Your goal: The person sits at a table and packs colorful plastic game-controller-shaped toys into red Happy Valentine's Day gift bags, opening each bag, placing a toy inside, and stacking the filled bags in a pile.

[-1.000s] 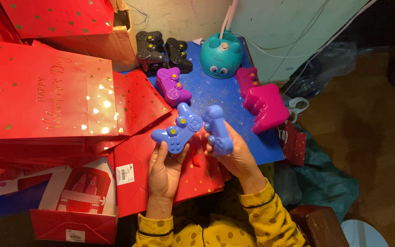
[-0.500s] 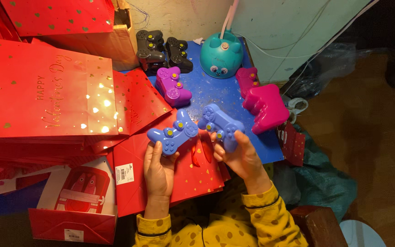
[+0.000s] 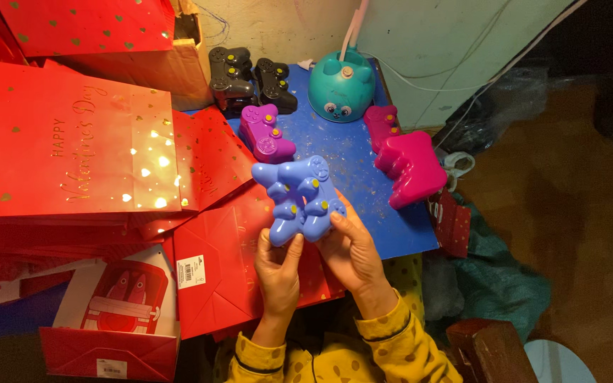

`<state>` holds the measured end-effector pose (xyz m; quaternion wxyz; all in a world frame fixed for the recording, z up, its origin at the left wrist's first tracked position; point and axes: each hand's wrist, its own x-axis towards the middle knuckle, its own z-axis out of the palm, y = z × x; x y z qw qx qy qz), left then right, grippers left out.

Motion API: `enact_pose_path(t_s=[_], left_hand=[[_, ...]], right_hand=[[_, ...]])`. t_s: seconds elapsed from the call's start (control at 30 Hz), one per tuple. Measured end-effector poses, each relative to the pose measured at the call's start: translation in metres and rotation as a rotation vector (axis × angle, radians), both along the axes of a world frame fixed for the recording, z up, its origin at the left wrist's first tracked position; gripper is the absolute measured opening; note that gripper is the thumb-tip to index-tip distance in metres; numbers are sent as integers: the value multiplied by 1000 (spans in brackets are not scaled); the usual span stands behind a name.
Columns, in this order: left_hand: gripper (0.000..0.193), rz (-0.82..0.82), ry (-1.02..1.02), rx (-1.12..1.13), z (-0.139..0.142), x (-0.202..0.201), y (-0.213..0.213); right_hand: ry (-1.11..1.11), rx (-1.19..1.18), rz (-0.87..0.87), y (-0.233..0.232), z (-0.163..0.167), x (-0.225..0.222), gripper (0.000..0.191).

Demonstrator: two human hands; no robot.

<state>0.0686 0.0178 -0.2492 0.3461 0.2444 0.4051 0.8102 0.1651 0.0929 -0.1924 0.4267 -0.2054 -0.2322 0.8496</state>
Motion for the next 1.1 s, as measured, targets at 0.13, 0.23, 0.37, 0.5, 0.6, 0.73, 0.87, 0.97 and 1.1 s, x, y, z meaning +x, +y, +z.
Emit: enact_pose_path(t_s=[0.13, 0.23, 0.37, 0.5, 0.6, 0.73, 0.87, 0.97, 1.1], left_hand=[[17, 1, 118, -1, -9, 6, -4], [18, 2, 121, -49, -9, 10, -8], [15, -9, 100, -28, 0, 12, -8], [11, 15, 111, -98, 8, 12, -7], [11, 34, 272, -178, 10, 12, -11], [12, 83, 603, -215, 13, 10, -18], [10, 77, 719, -205, 20, 7, -16], [12, 32, 775, -112, 29, 5, -19], [20, 71, 954, -29, 35, 6, -18]], right_hand=[[-22, 67, -12, -6, 4, -5, 52], [-42, 145, -30, -10, 2, -5, 49], [-65, 151, -33, -11, -2, -2, 48], [-70, 148, -43, -11, -6, -4, 43], [-101, 178, -71, -11, -7, -4, 41], [-105, 195, -79, -11, -6, -2, 39], [-186, 288, -161, -12, -9, -1, 36], [-275, 335, -160, -12, -11, 4, 34], [-309, 280, -111, -11, -9, 10, 32]])
